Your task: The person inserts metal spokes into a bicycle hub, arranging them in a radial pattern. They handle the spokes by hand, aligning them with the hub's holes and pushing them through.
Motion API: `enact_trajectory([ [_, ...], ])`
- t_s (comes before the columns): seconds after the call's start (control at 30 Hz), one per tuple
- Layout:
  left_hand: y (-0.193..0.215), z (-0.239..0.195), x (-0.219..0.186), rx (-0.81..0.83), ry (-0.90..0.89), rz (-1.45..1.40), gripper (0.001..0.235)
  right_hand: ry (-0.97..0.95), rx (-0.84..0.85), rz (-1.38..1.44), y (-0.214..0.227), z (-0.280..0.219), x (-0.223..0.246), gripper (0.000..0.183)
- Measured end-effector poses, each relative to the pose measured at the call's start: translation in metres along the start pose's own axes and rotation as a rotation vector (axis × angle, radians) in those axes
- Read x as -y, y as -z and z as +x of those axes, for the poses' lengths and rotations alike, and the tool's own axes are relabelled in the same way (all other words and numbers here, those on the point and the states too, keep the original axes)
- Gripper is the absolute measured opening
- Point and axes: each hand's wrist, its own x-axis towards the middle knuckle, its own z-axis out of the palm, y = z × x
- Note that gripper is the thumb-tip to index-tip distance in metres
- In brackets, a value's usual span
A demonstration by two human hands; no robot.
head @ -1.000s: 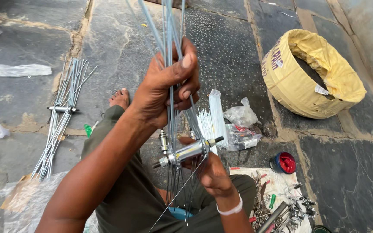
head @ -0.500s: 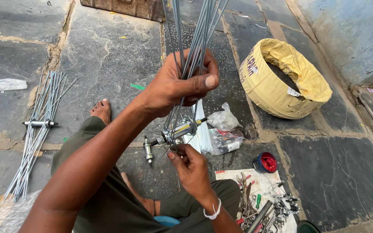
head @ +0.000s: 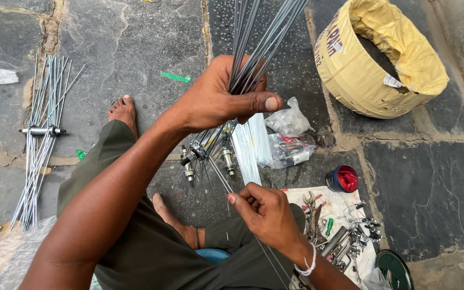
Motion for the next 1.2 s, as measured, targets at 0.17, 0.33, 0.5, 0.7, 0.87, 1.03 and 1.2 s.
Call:
enact_trajectory([
  [0.17, -0.006, 0.006, 0.005, 0.042, 0.03, 0.027, 0.035, -0.27, 0.285, 0.79, 0.051, -0.007, 0.025, 0.041],
  [0.33, -0.035, 0.003, -0.004, 0.203, 0.03, -0.08, 0.044, 0.185, -0.055, 1.236, 0.126, 0.013, 0.041, 0.073],
  [0.5, -0.046, 0.0, -0.015, 0.055, -0.034, -0.185, 0.037, 0.559, -0.152, 1.129, 0.1, 0.116, -0.001, 0.042],
  [0.7, -0.013, 0.015, -0.001, -0.303, 0.03, -0.577, 0.027, 0.089, 0.844, 1.328, -0.002, 0.139, -0.094, 0.075],
  [0.87, 0.022, 0.019, 0.011, -0.504, 0.015, -0.606, 0.025, 0.238, 1.047, 1.753, -0.039, 0.085, -0.105, 0.089],
  [1.03, 0.037, 0.017, 0.017, -0.549, 0.004, -0.708, 0.024, -0.131, 1.014, 1.672, -0.039, 0.018, -0.102, 0.035],
  [1.2, 0.039, 0.018, 0.022, -0.678, -0.277, -0.31, 0.034, 0.04, -0.071, 0.18, -0.025, 0.005, -0.112, 0.015],
])
